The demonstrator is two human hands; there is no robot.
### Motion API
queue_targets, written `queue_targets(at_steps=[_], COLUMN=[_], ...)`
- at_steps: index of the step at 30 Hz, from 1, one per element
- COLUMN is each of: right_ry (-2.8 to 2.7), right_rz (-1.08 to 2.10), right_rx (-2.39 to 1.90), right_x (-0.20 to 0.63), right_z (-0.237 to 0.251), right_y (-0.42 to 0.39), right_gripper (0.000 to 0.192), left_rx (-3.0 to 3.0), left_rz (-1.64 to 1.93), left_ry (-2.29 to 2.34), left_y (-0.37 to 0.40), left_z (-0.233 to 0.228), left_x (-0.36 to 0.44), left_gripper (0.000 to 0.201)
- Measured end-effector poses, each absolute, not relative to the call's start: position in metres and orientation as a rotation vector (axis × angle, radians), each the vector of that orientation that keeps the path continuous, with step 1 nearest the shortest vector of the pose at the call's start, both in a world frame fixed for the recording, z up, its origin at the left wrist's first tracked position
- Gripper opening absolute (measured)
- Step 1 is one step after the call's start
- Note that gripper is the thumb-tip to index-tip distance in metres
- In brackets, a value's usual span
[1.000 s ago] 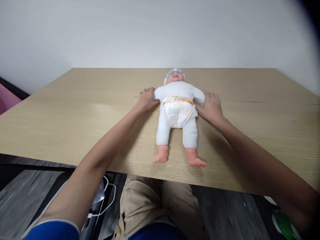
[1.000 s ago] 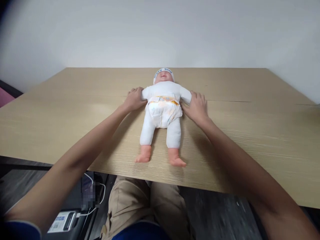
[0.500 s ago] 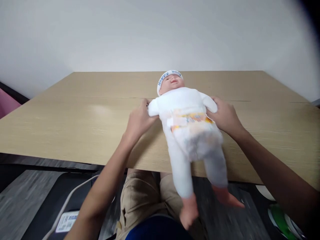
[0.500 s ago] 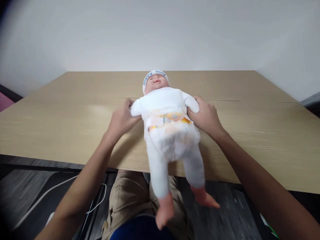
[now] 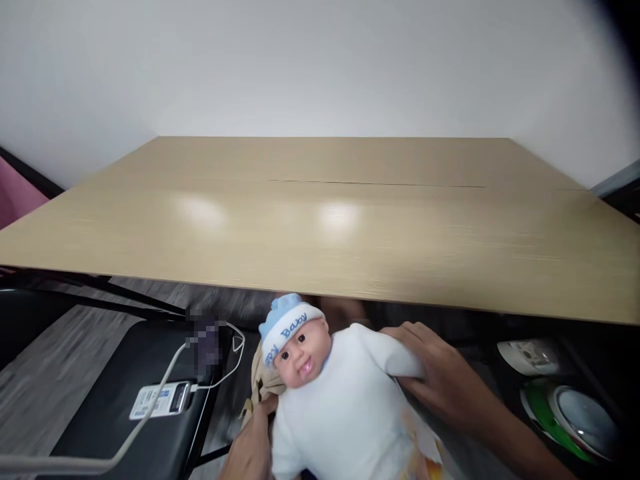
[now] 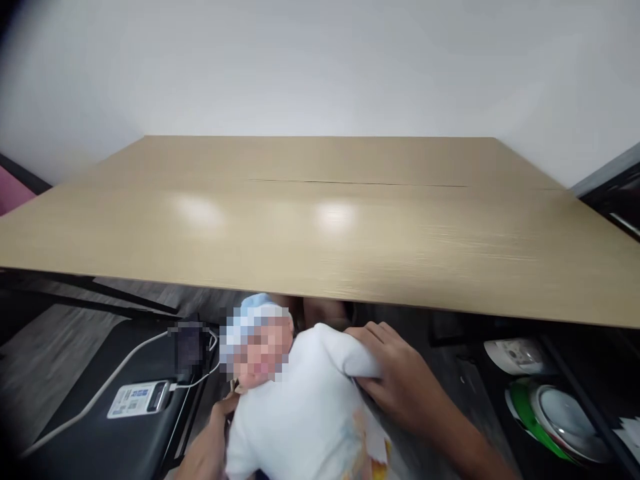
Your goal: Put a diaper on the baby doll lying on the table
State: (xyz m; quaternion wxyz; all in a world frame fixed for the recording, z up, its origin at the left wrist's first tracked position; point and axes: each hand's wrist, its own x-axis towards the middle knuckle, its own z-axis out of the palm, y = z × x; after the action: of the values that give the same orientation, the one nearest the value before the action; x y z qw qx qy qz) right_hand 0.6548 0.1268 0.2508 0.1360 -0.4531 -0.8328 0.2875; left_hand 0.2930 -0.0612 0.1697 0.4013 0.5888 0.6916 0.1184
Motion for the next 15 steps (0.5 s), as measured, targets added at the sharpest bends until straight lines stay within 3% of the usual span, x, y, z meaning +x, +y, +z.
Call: queue_targets(at_steps=[7, 12, 15], right_ry=[-2.370, -2.088, -1.918], right_rz=[0.948, 0.932, 1.018], right_rx=[-1.379, -1.308, -1.296], right_x=[0.641, 0.646, 0.633], right_z=[0.160, 0.171, 0.193], right_y=[0.120, 0.120, 0.120], right_gripper=[0.049, 0.038, 0.037], left_rx=[1.500, 1.247, 1.061], left_rz=[0.204, 0.124, 0.173], left_ry=[1.659, 1.407, 1.394], left_y=[-0.077, -0.091, -0.072], left_z=[0.166, 0.187, 0.176], left_x=[0.283, 0.204, 0.139], left_gripper=[0.077, 0.084, 0.068])
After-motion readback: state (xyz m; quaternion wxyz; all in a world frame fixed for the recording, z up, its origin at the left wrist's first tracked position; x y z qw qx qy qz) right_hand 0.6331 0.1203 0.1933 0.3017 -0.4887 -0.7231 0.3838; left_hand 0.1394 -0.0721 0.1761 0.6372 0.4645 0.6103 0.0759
